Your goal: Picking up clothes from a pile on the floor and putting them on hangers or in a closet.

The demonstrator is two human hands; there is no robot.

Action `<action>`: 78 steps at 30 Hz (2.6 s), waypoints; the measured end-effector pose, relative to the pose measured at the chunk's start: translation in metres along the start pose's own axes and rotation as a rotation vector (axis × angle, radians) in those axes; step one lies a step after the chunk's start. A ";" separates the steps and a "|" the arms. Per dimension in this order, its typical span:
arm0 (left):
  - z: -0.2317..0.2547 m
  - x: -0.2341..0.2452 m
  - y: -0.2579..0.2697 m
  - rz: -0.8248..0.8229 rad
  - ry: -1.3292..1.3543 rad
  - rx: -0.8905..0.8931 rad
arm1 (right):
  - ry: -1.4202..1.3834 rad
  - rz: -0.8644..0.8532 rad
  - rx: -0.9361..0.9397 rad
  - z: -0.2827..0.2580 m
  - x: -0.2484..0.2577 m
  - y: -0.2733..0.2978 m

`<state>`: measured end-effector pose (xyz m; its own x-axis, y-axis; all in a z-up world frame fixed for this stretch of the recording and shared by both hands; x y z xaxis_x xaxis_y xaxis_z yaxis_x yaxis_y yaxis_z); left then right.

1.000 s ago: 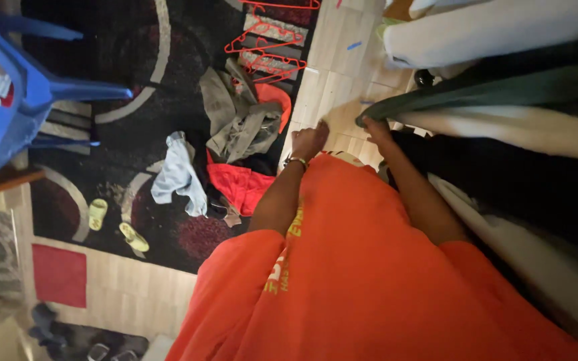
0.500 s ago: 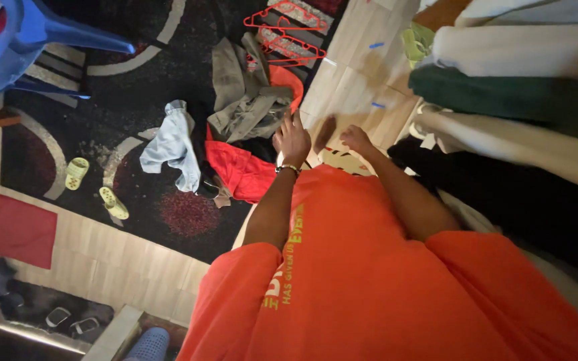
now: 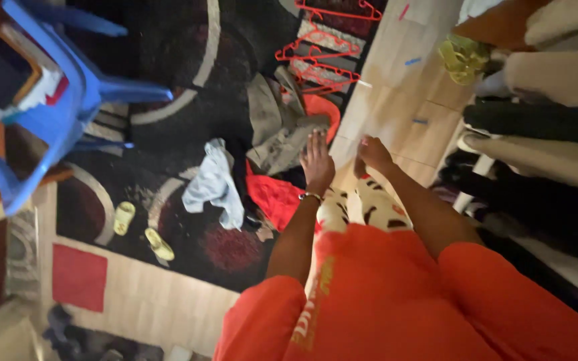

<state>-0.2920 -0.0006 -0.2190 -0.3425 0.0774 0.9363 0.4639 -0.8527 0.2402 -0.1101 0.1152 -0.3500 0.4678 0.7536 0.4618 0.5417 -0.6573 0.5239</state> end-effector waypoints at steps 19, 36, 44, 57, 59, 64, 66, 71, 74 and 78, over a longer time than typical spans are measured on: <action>-0.089 -0.220 -0.161 -0.044 -0.170 -0.139 | 0.510 0.291 0.310 0.000 -0.108 -0.231; -0.153 -0.514 -0.305 -0.113 -0.128 -0.210 | 0.782 0.122 0.410 0.151 -0.231 -0.409; -0.181 -0.593 -0.311 -0.166 0.029 -0.235 | 0.881 -0.093 0.060 0.241 -0.273 -0.430; -0.114 -0.405 -0.252 -0.012 -0.100 -0.318 | 0.717 0.205 0.436 0.100 -0.161 -0.275; -0.111 -0.393 -0.234 -0.177 -0.124 -0.286 | 0.819 0.120 0.379 0.081 -0.153 -0.247; -0.096 -0.252 -0.183 -0.110 0.043 -0.274 | 0.645 -0.019 0.285 0.019 -0.115 -0.156; -0.097 -0.221 -0.159 -0.131 0.044 -0.172 | 0.569 0.077 0.375 -0.031 -0.085 -0.106; -0.129 -0.181 -0.096 0.127 0.086 0.064 | 0.531 0.095 0.470 -0.118 -0.055 0.001; -0.109 -0.098 -0.062 -0.032 -0.074 -0.050 | 0.699 0.174 0.684 -0.157 -0.060 0.055; -0.132 -0.106 -0.032 -0.405 0.081 0.003 | 0.904 0.177 0.774 -0.214 -0.088 0.103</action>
<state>-0.3780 -0.0499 -0.3598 -0.5612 0.3656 0.7425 0.2804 -0.7601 0.5862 -0.2452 -0.0193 -0.1834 0.0867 0.1735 0.9810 0.9399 -0.3407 -0.0228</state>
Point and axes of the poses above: each hand's wrist, its own y-axis away from the middle knuckle, its own x-axis out of the back of the hand, z = x × y, the point moved 8 cm from there along -y, towards the middle knuckle, and after that the axes turned 4 degrees about -y, right-handed, at the moved point
